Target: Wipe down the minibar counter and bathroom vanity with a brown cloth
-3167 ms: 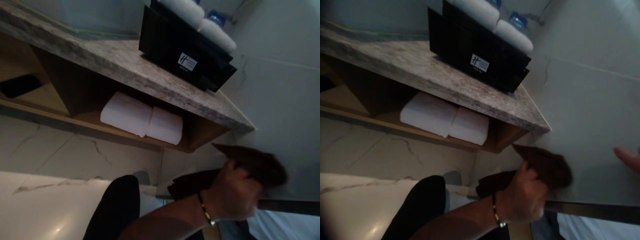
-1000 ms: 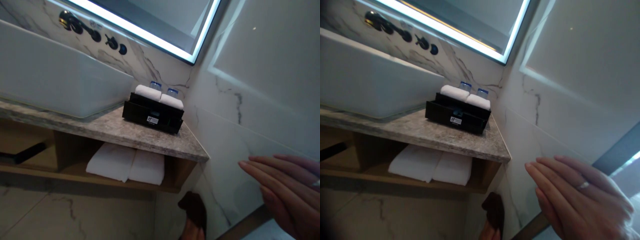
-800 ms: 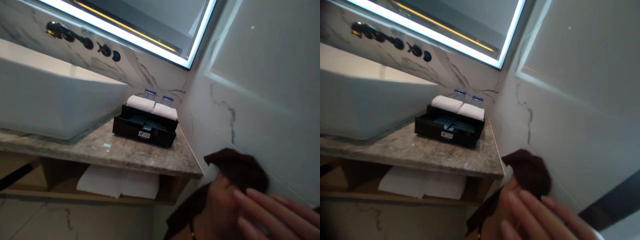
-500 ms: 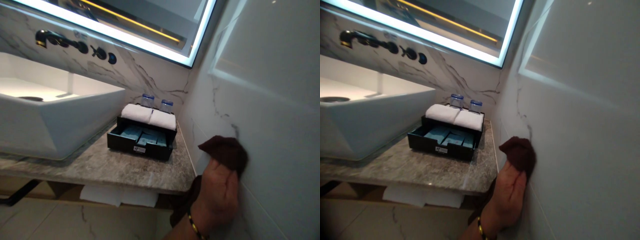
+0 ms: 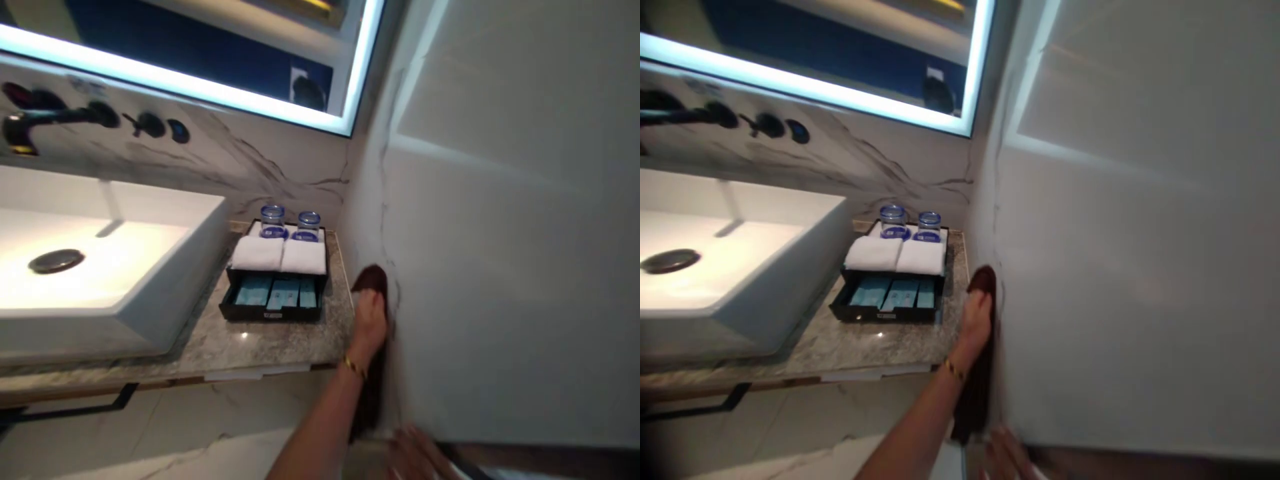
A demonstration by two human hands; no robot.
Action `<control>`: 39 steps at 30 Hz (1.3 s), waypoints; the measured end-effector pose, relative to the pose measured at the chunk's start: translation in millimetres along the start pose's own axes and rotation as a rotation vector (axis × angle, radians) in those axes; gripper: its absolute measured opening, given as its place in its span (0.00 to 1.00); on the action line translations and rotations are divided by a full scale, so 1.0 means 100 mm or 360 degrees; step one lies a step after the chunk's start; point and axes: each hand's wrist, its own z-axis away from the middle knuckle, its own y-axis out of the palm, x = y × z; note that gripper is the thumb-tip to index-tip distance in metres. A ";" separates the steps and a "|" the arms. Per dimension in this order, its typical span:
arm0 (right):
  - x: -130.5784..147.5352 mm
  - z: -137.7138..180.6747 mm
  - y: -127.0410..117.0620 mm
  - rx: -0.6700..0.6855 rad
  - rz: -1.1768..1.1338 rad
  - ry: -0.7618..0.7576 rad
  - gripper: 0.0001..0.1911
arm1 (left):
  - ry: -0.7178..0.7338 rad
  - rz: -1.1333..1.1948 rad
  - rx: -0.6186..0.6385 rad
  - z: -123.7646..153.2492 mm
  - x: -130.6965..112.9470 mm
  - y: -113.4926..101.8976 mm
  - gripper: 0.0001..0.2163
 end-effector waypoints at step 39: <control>0.12 -2.24 -1.13 -0.0693 -0.0981 0.1286 0.21 | -0.0870 0.1565 0.0557 -0.59 -2.79 -0.41 0.12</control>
